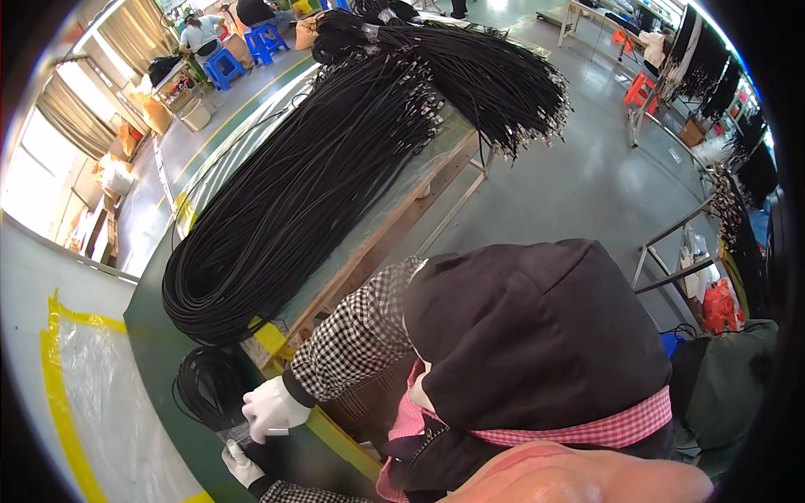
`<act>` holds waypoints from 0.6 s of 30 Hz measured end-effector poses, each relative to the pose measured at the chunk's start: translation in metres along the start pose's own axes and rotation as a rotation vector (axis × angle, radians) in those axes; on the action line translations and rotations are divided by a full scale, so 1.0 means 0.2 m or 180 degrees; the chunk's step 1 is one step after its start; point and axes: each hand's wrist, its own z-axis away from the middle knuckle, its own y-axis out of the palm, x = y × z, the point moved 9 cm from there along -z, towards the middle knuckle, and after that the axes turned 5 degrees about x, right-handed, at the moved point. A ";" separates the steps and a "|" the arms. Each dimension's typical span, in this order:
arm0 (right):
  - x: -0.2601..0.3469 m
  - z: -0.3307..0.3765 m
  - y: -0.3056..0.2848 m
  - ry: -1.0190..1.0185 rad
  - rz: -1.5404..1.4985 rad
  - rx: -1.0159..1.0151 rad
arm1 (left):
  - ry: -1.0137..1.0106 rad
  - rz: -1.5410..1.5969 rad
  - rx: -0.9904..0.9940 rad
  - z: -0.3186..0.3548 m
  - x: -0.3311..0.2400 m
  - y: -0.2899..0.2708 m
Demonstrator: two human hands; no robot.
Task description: Organizing and bundling black electrical cables using a manual fixture on an assembly line.
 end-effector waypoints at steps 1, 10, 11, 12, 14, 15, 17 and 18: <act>-0.04 0.00 -0.01 0.0413 -0.0217 -0.0006 | 0.0086 0.0001 0.0037 0.01 -0.01 -0.02; -0.22 -0.01 0.13 0.1323 -0.0042 0.0311 | 0.0322 0.0502 0.0233 0.01 -0.03 -0.06; -0.23 -0.03 0.14 0.1278 0.0099 0.0246 | 0.0268 0.1001 0.0388 -0.01 0.00 -0.04; -0.22 -0.06 0.15 0.1224 0.0229 0.0168 | 0.0206 0.1483 0.0535 -0.02 0.03 -0.04; -0.20 -0.11 0.16 0.1116 0.0487 0.0010 | 0.0073 0.2445 0.0825 -0.03 0.08 -0.03; -0.20 -0.12 0.18 0.1120 0.0478 0.0012 | 0.0064 0.2443 0.0827 -0.02 0.08 -0.03; -0.18 -0.13 0.16 0.1070 0.0667 -0.0321 | -0.0084 0.2871 0.0524 0.00 0.13 -0.05; -0.17 -0.13 0.15 0.1043 0.0760 -0.0490 | -0.0158 0.3081 0.0367 0.01 0.15 -0.06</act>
